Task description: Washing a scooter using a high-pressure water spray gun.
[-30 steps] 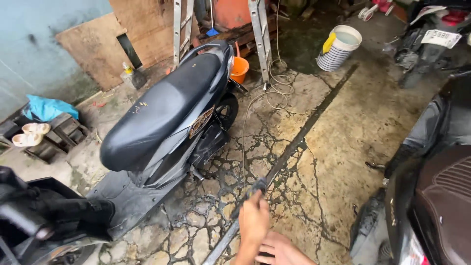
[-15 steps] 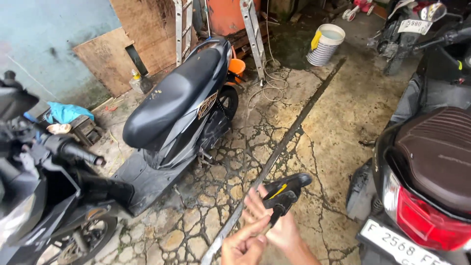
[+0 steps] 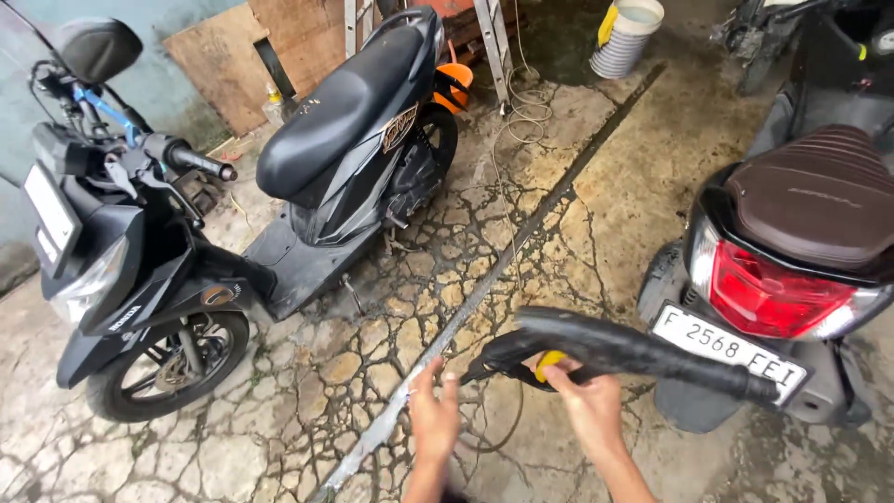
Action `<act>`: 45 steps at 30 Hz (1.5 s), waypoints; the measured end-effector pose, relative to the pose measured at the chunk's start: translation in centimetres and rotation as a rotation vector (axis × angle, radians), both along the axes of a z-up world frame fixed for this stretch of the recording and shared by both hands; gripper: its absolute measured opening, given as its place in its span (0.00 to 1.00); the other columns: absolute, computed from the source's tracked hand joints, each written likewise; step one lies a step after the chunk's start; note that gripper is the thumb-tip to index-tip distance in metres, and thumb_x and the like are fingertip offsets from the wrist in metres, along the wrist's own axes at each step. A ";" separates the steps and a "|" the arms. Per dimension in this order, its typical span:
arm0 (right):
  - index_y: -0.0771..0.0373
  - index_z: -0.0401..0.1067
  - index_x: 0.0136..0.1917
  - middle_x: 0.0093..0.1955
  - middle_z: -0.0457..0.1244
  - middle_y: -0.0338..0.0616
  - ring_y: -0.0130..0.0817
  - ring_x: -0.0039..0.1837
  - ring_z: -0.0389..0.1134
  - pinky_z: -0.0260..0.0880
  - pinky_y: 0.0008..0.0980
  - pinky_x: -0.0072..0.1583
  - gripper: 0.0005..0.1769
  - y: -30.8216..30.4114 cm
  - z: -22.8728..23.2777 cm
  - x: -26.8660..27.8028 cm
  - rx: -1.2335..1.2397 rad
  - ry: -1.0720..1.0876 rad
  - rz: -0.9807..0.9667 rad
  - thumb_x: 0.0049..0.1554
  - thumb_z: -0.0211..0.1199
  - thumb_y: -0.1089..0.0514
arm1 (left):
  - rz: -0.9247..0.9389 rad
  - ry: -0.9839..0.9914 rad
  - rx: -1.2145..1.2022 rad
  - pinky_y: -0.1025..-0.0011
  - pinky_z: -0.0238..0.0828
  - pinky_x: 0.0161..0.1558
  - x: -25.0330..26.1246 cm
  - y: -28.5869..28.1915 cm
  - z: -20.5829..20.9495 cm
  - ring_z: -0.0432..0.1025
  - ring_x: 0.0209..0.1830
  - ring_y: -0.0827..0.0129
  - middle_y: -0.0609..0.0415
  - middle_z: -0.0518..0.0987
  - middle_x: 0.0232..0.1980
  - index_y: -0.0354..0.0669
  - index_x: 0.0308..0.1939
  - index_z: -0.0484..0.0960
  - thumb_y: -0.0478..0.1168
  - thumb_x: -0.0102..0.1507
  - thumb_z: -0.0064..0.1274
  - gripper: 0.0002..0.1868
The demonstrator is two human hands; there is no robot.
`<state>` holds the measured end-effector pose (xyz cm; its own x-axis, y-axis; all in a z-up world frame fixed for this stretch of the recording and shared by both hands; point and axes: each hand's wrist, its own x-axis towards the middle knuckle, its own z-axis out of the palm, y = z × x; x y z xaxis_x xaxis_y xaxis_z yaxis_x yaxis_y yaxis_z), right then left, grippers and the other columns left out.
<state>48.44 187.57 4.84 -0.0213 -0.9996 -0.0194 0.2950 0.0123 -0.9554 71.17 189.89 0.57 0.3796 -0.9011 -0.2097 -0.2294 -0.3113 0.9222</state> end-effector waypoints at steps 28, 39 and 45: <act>0.57 0.51 0.78 0.68 0.62 0.48 0.38 0.63 0.68 0.70 0.36 0.59 0.56 15.4 15.8 25.9 0.014 0.768 1.389 0.44 0.76 0.47 | -0.994 -0.490 -0.107 0.61 0.66 0.58 30.0 27.8 32.2 0.77 0.52 0.63 0.59 0.84 0.48 0.56 0.57 0.80 0.23 0.45 0.55 0.37; 0.70 0.76 0.51 0.41 0.69 0.60 0.46 0.41 0.73 0.70 0.42 0.45 0.22 37.1 -5.0 31.6 -0.050 0.726 0.958 0.60 0.77 0.48 | -0.736 -1.100 -0.508 0.38 0.45 0.72 38.5 37.6 17.8 0.63 0.74 0.55 0.58 0.75 0.65 0.55 0.48 0.84 0.23 0.47 0.56 0.28; 0.32 0.66 0.68 0.49 0.72 0.43 0.44 0.58 0.74 0.71 0.45 0.63 0.31 41.8 -14.0 29.8 0.367 1.440 0.473 0.52 0.66 0.34 | -0.196 -0.385 -0.332 0.56 0.53 0.70 31.8 39.0 0.2 0.56 0.74 0.44 0.32 0.57 0.77 0.46 0.77 0.55 0.35 0.49 0.71 0.57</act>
<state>78.21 229.36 -9.15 0.0678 -0.8655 -0.4963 -0.9311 0.1238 -0.3430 103.01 228.88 0.80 0.1913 -0.9567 0.2194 -0.5941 0.0651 0.8018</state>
